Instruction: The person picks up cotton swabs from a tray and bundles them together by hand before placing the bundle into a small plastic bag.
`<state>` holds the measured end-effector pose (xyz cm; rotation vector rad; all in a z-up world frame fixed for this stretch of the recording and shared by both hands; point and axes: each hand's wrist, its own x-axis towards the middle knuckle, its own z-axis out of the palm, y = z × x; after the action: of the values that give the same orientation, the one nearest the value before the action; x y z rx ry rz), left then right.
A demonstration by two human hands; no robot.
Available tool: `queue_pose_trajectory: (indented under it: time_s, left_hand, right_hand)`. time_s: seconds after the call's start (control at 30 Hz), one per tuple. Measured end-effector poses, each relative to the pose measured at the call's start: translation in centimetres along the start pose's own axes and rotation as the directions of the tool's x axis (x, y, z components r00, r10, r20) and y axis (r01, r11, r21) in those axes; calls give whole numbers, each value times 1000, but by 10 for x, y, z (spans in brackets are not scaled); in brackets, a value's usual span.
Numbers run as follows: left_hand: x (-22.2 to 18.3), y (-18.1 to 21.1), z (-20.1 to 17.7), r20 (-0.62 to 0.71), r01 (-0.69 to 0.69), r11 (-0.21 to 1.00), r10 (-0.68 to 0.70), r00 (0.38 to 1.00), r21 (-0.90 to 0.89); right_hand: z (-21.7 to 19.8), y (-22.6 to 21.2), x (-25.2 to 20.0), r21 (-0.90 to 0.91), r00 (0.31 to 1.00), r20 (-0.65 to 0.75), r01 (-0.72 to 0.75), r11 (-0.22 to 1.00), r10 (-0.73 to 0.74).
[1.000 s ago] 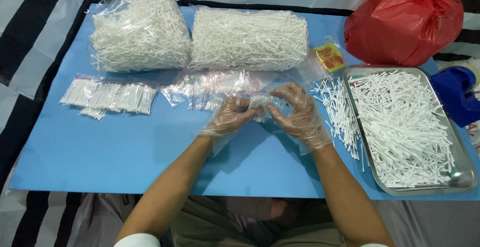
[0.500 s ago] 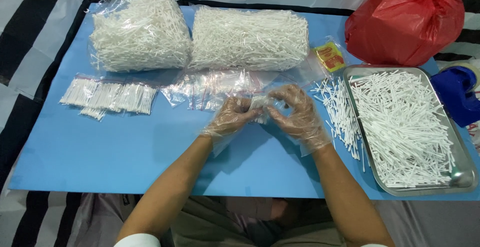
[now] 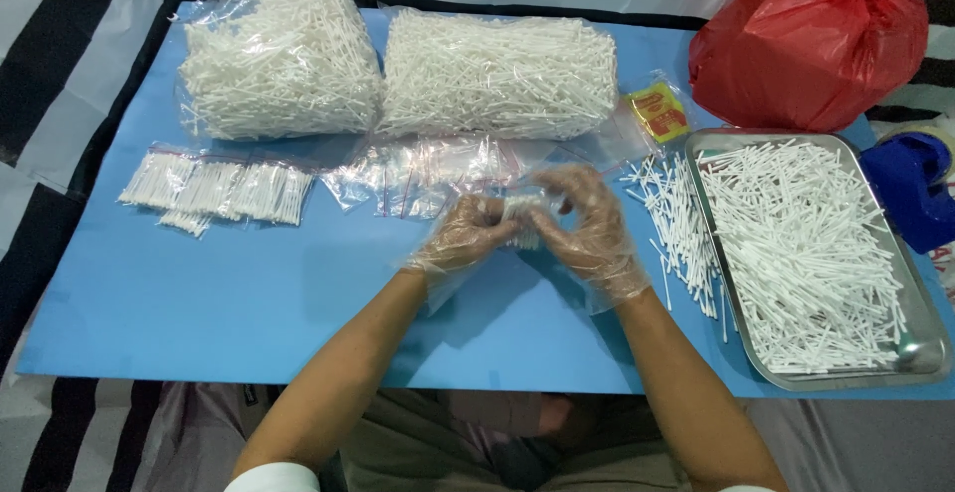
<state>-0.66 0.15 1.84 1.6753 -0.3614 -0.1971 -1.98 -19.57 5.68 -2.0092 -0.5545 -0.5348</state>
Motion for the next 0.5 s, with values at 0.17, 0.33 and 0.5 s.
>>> queue_pose_trajectory:
  time_s: [0.17,0.33,0.5]
  left_hand:
    - [12,-20,-2,-142,-139,988,128,981,-67]
    - [-2,12,-1,-118,-96,992,86,989,-81]
    - [0,13,-1,-117,-20,992,6,993,-124]
  right_hand:
    - [11,14,-6,24,990,-64,-122,992,123]
    - [15,22,-16,122,942,45,-336,934,333]
    - [16,36,-16,194,923,2,-379,905,386]
